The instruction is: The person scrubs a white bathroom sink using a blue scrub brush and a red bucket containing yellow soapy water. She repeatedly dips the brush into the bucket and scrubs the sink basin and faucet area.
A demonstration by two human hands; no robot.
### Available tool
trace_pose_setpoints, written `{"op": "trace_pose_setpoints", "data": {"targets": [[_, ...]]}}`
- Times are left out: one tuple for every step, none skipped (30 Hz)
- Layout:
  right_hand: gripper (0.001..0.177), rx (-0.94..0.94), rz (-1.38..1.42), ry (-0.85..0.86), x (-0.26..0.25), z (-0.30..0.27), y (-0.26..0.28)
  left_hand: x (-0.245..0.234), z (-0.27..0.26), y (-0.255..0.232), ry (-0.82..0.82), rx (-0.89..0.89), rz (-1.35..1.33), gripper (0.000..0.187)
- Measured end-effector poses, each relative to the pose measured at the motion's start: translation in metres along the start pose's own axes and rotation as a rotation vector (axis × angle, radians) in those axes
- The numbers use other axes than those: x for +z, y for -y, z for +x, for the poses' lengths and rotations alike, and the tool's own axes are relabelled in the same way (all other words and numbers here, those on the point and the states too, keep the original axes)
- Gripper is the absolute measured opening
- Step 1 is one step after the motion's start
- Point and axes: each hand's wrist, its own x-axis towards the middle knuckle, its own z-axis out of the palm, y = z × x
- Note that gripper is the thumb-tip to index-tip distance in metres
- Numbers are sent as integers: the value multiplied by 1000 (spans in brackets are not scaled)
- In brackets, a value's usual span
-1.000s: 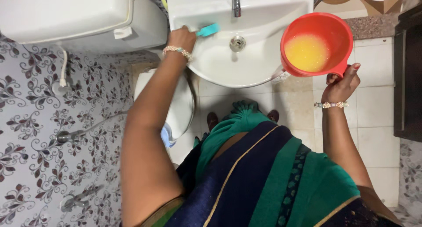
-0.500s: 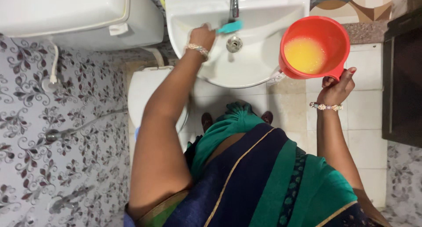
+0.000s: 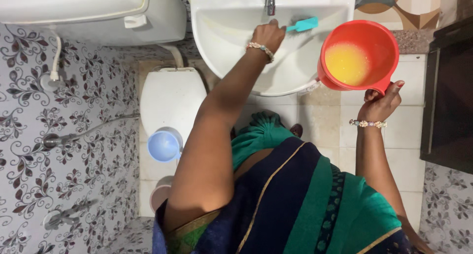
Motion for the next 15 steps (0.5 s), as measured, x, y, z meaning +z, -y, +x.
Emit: {"op": "trace_pose_setpoints", "data": {"targets": [[60,2,0,-11,-1,-1,0,4,-4,9,32,-25,18,20],[59,3,1,-22,-3,-2,-1,6,-12,24,64,-49,36,17],[59,3,-2,-27,-3,-3,-2,5,-20,43,95,-71,57,16],[58,3,-5,-31,-3,-3,-3,1,-31,65,125,-106,95,16],[58,3,-5,-35,-2,-2,-5,-8,-43,91,155,-142,137,16],[58,3,-1,-35,-1,-1,-7,-20,-57,116,139,-145,93,19],[58,1,-1,-33,-2,1,-8,-32,-68,134,193,-205,232,17],[59,0,-1,-32,-4,1,-8,-48,-82,152,262,-243,274,17],[58,0,7,-32,-6,1,-8,-65,-94,166,331,-285,314,17],[59,0,14,-32,-7,2,-8,-79,-97,169,334,-292,336,17],[59,5,20,-24,-9,1,-8,-94,-103,171,341,-307,356,17],[59,-1,22,-17,-10,1,-9,-108,-108,168,348,-322,376,16],[60,-8,26,-6,-11,3,-9,-121,-109,162,372,-341,368,16],[60,-15,30,5,-11,4,-9,-133,-108,153,396,-359,360,16],[60,-8,25,7,-13,4,-9,-143,-107,140,420,-377,350,15]]}}
